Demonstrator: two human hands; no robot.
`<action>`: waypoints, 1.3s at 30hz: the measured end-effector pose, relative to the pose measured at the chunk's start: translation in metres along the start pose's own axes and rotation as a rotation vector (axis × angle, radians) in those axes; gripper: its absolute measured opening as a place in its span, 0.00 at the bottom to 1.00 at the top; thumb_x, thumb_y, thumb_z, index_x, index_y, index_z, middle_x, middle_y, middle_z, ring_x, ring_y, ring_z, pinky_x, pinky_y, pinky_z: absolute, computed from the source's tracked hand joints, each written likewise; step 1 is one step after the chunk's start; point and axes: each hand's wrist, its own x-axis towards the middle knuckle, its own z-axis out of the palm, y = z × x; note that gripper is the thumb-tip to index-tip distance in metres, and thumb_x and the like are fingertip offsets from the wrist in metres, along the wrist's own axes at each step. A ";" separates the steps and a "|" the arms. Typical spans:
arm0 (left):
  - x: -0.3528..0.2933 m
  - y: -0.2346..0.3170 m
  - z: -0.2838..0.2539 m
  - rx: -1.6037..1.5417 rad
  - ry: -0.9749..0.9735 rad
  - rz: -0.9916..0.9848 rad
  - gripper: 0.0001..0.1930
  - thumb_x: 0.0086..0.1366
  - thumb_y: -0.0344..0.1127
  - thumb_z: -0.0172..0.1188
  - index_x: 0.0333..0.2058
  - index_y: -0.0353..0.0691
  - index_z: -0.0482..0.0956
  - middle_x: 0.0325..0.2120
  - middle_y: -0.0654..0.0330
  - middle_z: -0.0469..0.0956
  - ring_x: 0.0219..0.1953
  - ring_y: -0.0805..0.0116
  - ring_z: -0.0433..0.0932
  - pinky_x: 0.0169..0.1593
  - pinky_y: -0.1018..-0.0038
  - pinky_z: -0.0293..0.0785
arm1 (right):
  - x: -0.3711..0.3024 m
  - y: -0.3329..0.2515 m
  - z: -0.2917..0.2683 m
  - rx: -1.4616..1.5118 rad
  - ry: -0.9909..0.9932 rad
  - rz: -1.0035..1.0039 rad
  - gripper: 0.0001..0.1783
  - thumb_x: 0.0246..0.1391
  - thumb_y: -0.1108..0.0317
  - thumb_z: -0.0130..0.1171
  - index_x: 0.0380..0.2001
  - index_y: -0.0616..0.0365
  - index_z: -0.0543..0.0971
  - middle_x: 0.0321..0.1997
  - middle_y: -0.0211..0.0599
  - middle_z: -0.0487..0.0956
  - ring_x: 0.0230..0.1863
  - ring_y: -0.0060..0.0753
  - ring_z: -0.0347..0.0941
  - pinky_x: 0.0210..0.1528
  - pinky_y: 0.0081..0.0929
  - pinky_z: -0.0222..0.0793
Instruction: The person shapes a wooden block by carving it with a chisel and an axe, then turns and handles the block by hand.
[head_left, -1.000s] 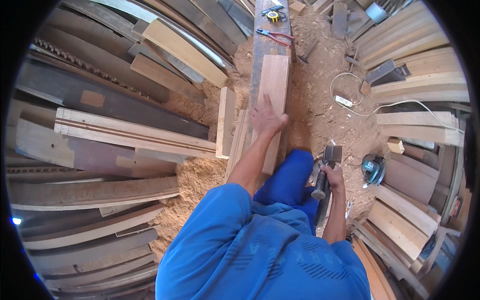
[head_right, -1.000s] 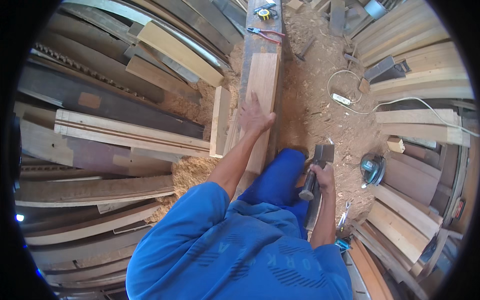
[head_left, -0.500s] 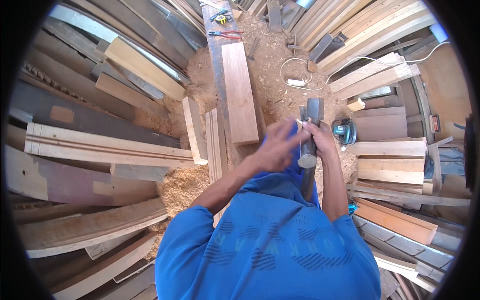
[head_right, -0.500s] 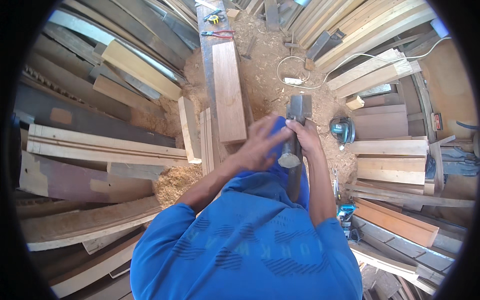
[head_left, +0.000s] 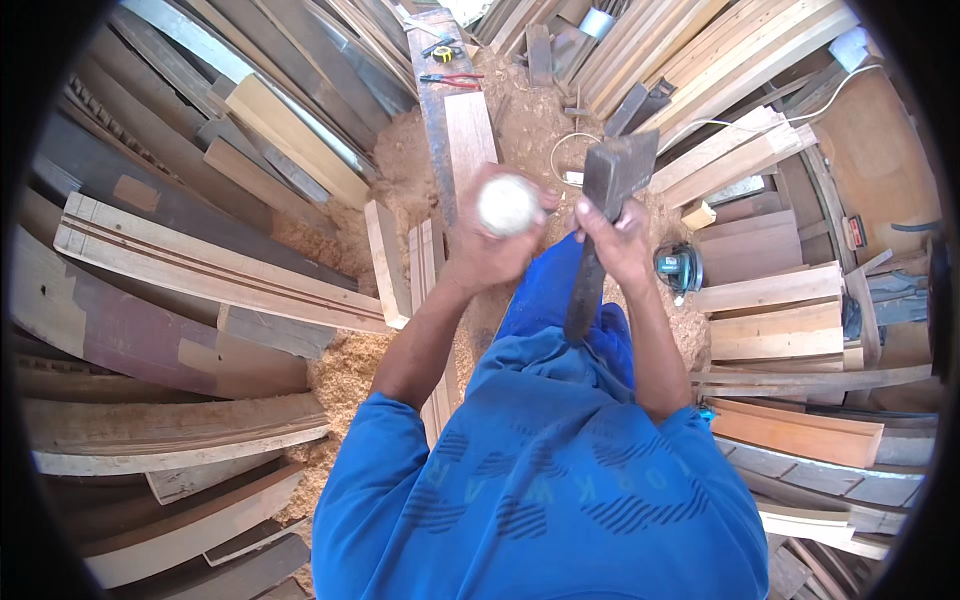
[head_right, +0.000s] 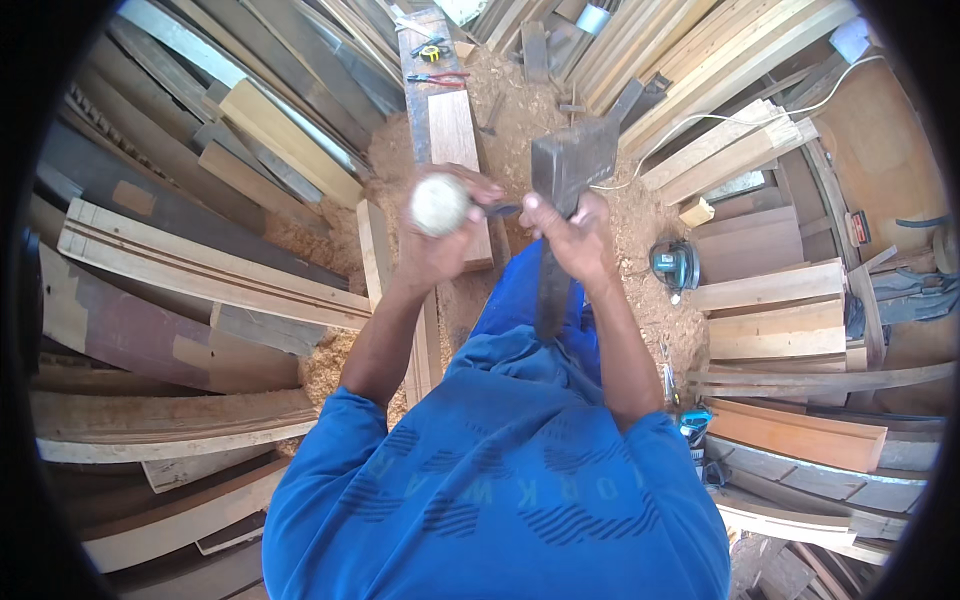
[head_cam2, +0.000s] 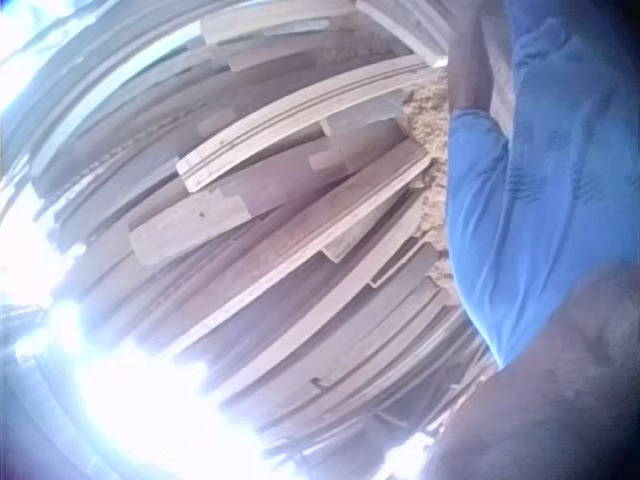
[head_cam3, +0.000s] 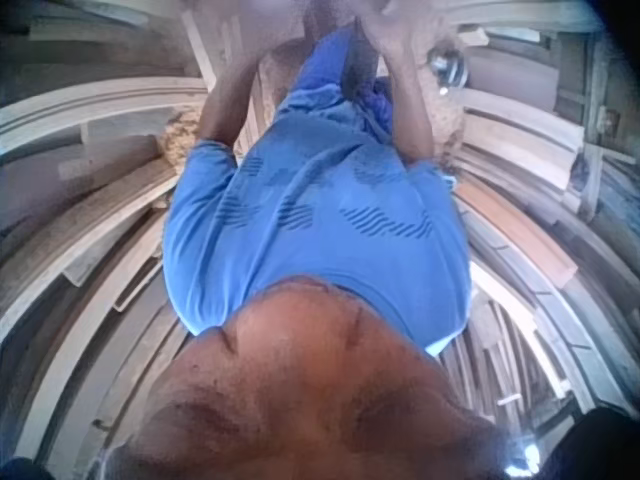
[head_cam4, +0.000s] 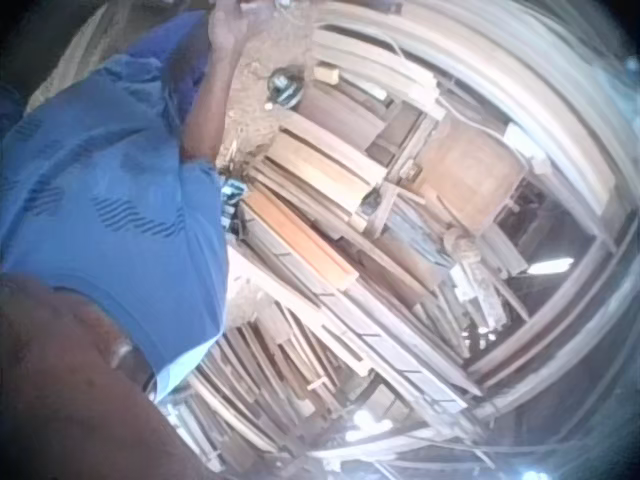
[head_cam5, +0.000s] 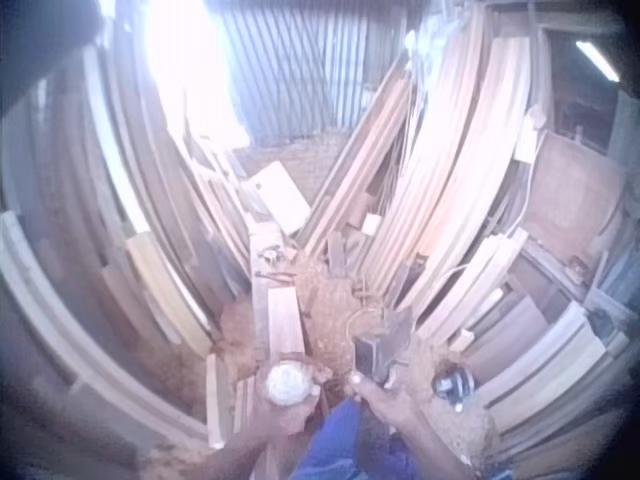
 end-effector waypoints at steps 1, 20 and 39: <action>0.004 0.002 -0.003 -0.034 0.100 -0.015 0.09 0.64 0.25 0.61 0.41 0.35 0.73 0.32 0.57 0.81 0.39 0.67 0.83 0.44 0.67 0.80 | -0.006 0.009 0.001 0.052 0.001 -0.081 0.15 0.58 0.60 0.68 0.32 0.63 0.81 0.25 0.33 0.80 0.27 0.22 0.75 0.30 0.24 0.72; -0.021 -0.088 -0.052 0.442 0.332 -0.223 0.12 0.64 0.31 0.68 0.38 0.39 0.71 0.25 0.67 0.74 0.25 0.79 0.75 0.28 0.79 0.75 | -0.049 0.050 -0.009 0.010 -0.261 -0.056 0.14 0.52 0.64 0.70 0.35 0.61 0.78 0.28 0.27 0.77 0.30 0.18 0.69 0.33 0.24 0.68; -0.029 -0.139 -0.082 0.468 0.284 -0.253 0.10 0.63 0.27 0.66 0.38 0.39 0.72 0.26 0.66 0.76 0.24 0.79 0.76 0.26 0.79 0.76 | -0.045 0.045 -0.006 0.064 -0.248 -0.024 0.16 0.51 0.68 0.71 0.41 0.62 0.79 0.36 0.28 0.79 0.36 0.18 0.72 0.39 0.22 0.71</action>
